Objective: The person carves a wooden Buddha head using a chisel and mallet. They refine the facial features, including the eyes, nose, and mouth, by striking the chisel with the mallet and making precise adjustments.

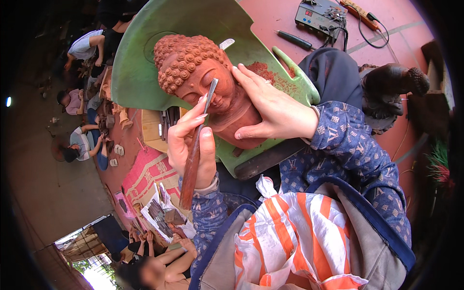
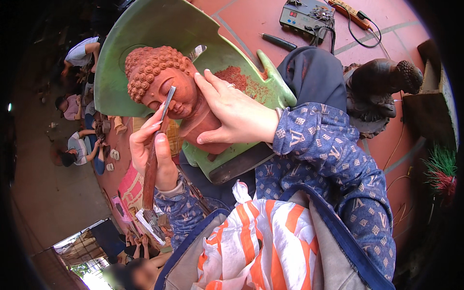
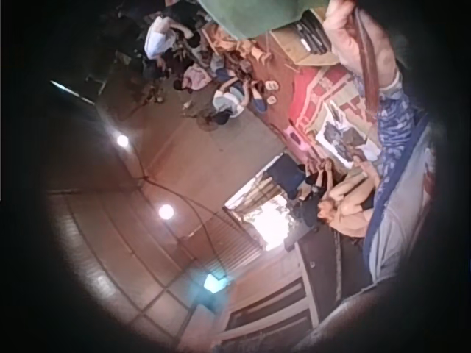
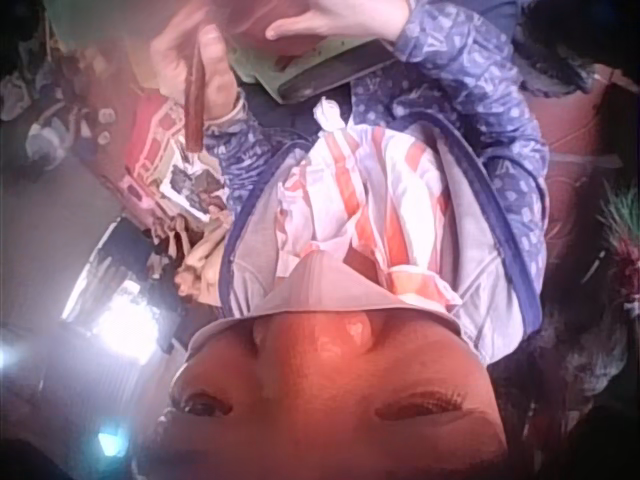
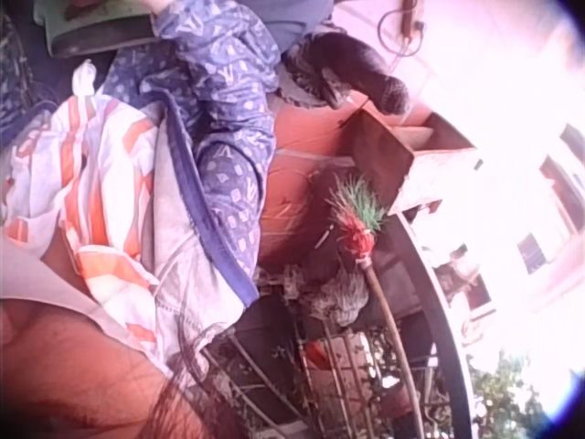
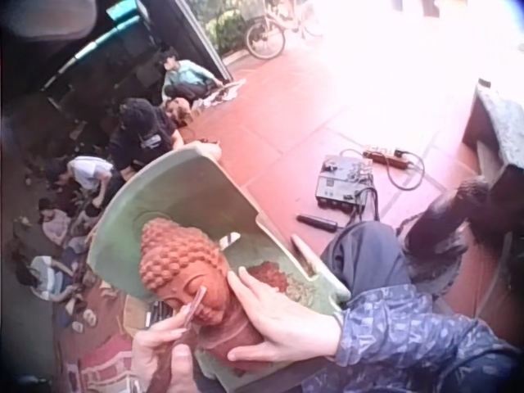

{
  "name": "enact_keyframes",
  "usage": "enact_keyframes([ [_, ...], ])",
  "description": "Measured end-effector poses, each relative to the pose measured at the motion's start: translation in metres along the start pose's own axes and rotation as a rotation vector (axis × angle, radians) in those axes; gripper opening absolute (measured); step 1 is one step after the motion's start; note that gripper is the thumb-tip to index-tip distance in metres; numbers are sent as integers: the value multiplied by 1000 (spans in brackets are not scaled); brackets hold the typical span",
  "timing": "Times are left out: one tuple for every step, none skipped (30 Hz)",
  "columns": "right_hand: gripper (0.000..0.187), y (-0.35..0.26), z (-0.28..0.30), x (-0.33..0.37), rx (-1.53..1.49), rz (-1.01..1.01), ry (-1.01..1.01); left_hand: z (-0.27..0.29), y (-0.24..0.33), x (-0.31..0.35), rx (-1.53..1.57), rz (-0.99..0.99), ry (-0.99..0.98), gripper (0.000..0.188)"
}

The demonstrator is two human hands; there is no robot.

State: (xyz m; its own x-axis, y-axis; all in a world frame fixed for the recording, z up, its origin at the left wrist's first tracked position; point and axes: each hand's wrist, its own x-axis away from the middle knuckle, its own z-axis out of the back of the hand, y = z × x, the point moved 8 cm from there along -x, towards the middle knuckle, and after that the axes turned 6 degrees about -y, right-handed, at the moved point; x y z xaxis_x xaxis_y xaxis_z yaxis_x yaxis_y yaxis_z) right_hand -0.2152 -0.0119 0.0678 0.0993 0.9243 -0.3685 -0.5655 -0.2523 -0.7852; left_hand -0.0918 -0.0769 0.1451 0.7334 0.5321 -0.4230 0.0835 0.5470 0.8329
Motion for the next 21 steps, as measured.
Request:
enact_keyframes([
  [107, 1, -1, -1, -14, -18, -19, 0, 3, -1, -41, 2, -7, 15],
  [107, 0, -1, -1, -29, -37, -39, -1, 7, -1, -82, 5, -15, 14],
  [107, 1, -2, -1, -43, -55, -58, -1, 9, -2, -122, 7, -23, 14],
  [107, 1, -2, -1, -42, -53, -54, 0, 9, -1, -95, 9, -4, 14],
  [107, 0, -2, -1, -40, -52, -51, 0, 8, -1, -68, 11, 15, 14],
  [107, 0, -2, -1, -39, -50, -48, 0, 8, 0, -41, 13, 34, 14],
  [107, -1, -1, -1, -41, -48, -48, 0, 8, 0, -20, 11, 48, 14],
  [107, -2, 0, -1, -43, -46, -47, -1, 8, 1, 1, 9, 63, 13],
  [107, -3, 0, -2, -46, -44, -47, -1, 9, 1, 21, 8, 78, 13],
  [107, -2, 1, -1, -43, -41, -41, -2, 9, 1, 6, 4, 81, 13],
  [107, -2, 1, -1, -41, -38, -36, -2, 10, 0, -10, 0, 84, 12],
  [107, -2, 2, -1, -38, -35, -30, -3, 11, -1, -25, -4, 87, 12],
  [107, -3, 2, -1, -38, -31, -28, -3, 12, -1, -55, -3, 91, 12],
  [107, -4, 2, -1, -37, -27, -25, -3, 14, -1, -85, -3, 94, 12],
  [107, -5, 2, -1, -37, -23, -21, -3, 15, -1, -115, -3, 97, 11],
  [106, -5, 2, -1, -40, -21, -25, -4, 16, -1, -141, -1, 97, 12],
  [106, -5, 2, -1, -43, -20, -28, -5, 18, 0, -166, 2, 96, 12],
  [106, -5, 2, -1, -46, -19, -32, -5, 18, 0, -191, 4, 95, 12],
  [106, -6, 3, -1, -52, -17, -32, -5, 19, 0, -191, -1, 88, 13],
  [106, -6, 3, -1, -58, -15, -33, -6, 19, -1, -191, -6, 82, 14],
  [106, -7, 3, -2, -64, -14, -33, -5, 19, -1, -190, -12, 75, 14],
])
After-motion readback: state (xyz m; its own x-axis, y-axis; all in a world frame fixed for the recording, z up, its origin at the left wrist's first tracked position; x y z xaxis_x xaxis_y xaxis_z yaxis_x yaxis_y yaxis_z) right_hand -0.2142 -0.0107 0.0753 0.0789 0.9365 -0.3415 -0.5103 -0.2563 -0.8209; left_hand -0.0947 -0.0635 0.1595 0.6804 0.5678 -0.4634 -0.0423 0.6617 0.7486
